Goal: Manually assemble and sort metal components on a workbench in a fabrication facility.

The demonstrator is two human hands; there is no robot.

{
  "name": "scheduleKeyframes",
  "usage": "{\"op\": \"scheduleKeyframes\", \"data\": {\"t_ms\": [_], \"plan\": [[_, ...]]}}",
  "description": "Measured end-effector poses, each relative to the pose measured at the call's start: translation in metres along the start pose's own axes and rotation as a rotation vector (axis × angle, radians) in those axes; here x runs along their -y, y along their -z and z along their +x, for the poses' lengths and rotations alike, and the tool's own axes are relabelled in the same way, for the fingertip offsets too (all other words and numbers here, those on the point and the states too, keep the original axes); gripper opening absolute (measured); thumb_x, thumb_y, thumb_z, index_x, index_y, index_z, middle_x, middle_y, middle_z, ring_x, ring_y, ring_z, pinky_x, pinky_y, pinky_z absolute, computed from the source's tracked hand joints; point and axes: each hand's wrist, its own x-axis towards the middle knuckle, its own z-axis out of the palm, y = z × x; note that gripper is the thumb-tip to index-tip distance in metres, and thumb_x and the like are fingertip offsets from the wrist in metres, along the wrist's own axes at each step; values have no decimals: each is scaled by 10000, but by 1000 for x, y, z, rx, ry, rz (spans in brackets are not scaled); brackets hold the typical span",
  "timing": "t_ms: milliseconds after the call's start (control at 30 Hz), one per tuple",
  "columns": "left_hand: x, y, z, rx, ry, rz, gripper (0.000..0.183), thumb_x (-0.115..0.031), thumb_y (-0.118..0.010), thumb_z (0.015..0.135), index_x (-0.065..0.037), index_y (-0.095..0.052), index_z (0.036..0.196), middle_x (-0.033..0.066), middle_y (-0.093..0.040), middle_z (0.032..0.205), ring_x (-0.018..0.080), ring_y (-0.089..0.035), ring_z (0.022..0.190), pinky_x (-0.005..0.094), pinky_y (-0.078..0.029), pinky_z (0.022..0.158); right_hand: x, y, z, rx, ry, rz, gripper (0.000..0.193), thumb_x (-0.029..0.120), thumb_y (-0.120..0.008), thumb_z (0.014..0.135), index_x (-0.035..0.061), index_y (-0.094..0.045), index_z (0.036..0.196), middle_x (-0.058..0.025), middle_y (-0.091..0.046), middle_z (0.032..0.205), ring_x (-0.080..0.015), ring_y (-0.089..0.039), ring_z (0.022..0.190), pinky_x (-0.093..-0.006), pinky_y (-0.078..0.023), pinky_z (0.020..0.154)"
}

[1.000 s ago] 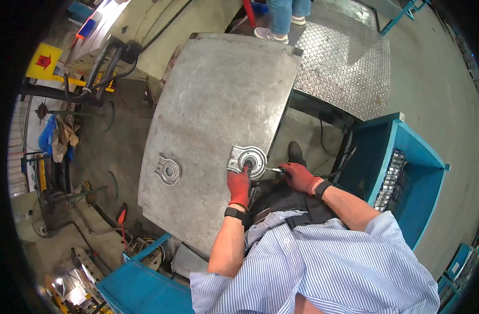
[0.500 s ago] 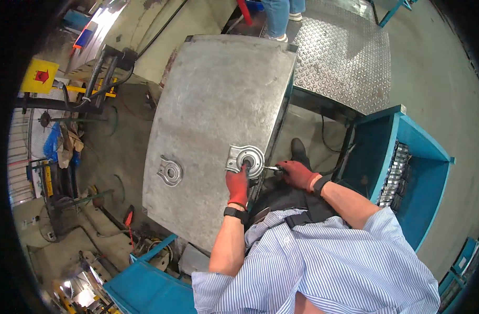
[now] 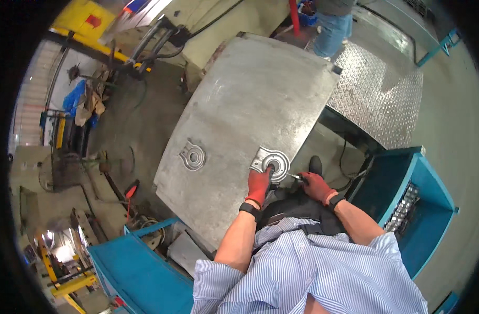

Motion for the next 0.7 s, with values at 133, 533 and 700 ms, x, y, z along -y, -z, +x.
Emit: {"op": "scheduleKeyframes", "data": {"t_ms": [133,533,700], "plan": [[11,9,-5,7,40,-107,348,-252,-678,790,-27,-635,1051,167,-672,1002,335,-633,953,387,-489,767,14,-1,-3,-65,-14,64,353,76,-616,790,28,-567,1136,-202,-622,1038,-394,-584,974,-415,-471,848],[83,203,23,-221,129,64,561,-334,-729,715,39,-558,1098,233,-630,1055,362,-593,1031,405,-471,837,44,21,-25,-25,-106,7,313,68,-605,786,25,-586,1095,-233,-631,984,-402,-600,942,-421,-482,793],[74,260,65,-203,204,26,568,-330,-723,733,59,-542,1105,267,-619,1043,371,-598,1016,420,-479,836,33,10,-35,-144,-115,-77,321,69,-613,781,21,-583,1097,-228,-645,931,-397,-619,902,-415,-487,761]]}}
